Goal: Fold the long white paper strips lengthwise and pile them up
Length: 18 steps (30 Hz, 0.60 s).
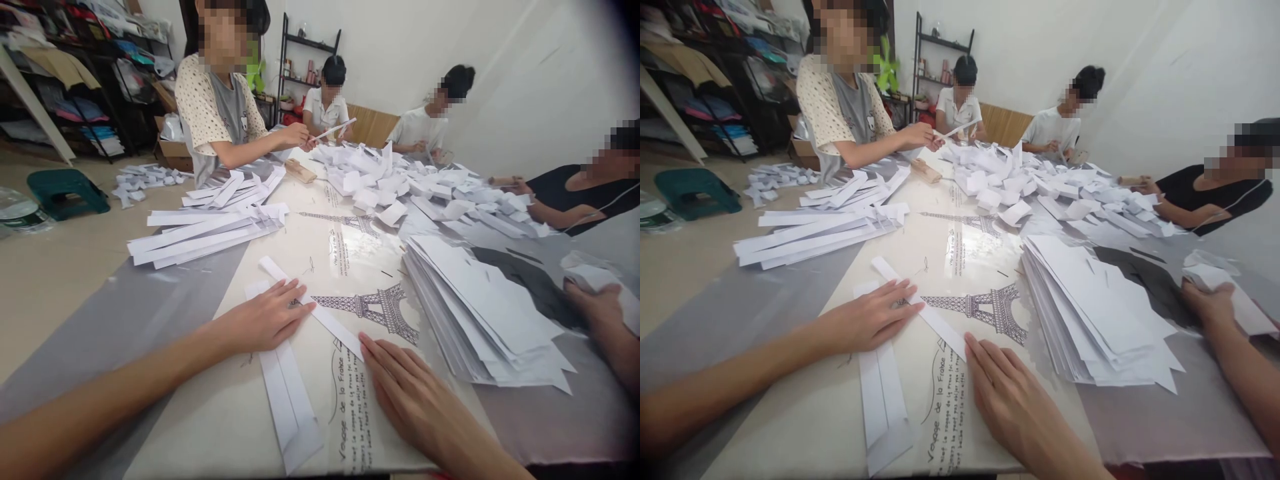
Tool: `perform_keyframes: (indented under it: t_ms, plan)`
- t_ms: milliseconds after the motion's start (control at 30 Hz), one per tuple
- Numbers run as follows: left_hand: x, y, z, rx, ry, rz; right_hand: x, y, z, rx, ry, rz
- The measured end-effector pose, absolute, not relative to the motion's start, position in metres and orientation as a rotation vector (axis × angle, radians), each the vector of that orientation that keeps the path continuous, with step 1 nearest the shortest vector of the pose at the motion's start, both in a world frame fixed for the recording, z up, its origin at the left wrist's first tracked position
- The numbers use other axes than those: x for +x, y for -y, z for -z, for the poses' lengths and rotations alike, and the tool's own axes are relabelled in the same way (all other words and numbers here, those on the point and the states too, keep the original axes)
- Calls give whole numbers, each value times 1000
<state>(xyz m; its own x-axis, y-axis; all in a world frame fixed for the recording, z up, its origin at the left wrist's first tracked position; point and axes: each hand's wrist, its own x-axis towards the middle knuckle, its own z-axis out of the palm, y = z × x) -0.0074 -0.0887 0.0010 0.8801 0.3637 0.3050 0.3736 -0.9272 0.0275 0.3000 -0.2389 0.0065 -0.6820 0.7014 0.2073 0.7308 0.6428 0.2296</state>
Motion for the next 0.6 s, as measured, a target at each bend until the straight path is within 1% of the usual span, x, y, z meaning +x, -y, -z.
perform_keyframes:
  t_ms: [100, 200, 300, 400, 500, 600]
  plan:
    - [-7, 90, -3, -3018, 610, 459, 291, 241, -2, -1249, 2698, 514]
    - [-7, 92, -3, -3030, 629, 480, 278, 230, -8, -1311, 2588, 473]
    - [-6, 92, -4, -3040, 638, 524, 259, 203, -20, -1287, 2529, 333]
    - [-5, 92, -6, -3048, 642, 520, 242, 169, -23, -1126, 2562, 134]
    - [-3, 91, -9, -3049, 705, 506, 233, 145, -12, -1045, 2488, 8]
    - [1, 90, -6, -3016, 890, 460, 233, 138, 3, -1017, 2418, -12]
